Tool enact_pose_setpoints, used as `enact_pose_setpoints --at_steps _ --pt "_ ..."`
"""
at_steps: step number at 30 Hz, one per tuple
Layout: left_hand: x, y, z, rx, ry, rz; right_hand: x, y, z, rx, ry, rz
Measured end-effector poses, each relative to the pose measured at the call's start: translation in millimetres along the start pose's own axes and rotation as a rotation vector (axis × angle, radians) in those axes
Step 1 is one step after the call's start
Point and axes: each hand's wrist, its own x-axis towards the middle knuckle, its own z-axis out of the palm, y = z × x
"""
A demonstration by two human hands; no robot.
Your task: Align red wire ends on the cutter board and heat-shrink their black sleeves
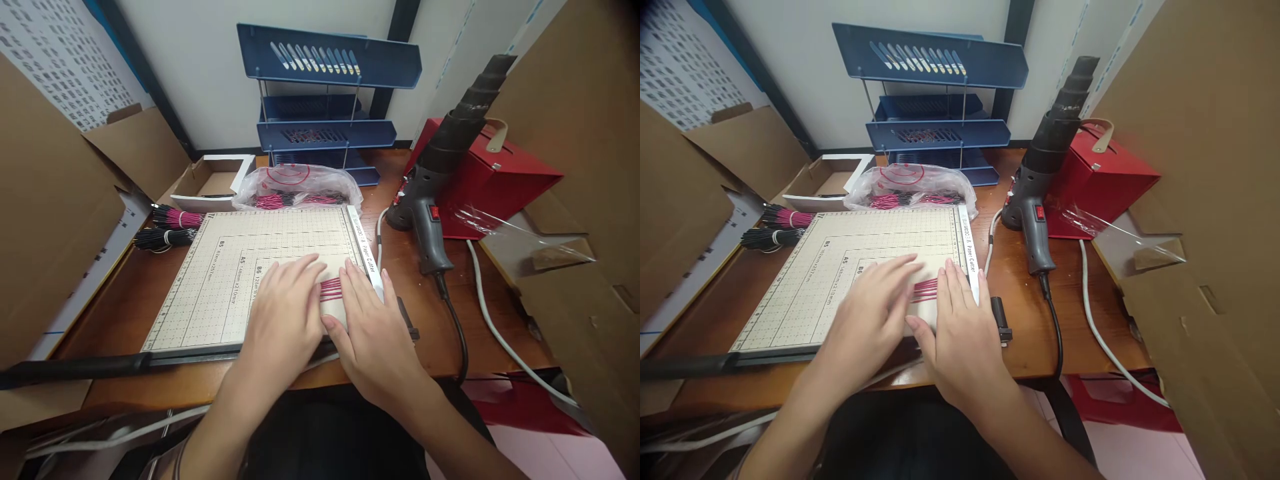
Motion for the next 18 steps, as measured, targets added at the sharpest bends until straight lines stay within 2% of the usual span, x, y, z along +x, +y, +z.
enact_pose_setpoints --at_steps 2,3,6,9,13,18 --pt "17 3 -9.0 -0.074 -0.007 -0.04 0 0 2 -0.021 0.017 -0.008" --pt "26 6 -12.3 -0.104 -0.06 -0.028 1 0 3 -0.026 0.02 -0.014" --pt "50 20 -16.4 -0.093 -0.328 0.042 2 0 3 -0.009 0.011 -0.029" --pt "68 36 -13.8 0.076 -0.5 0.086 3 -1 -1 0.026 -0.009 -0.03" --pt "79 42 -8.9 0.139 -0.581 0.12 4 -3 -6 0.036 -0.03 -0.026" --pt "79 39 -6.8 0.144 -0.591 0.126 4 -4 -9 0.043 -0.042 -0.011"
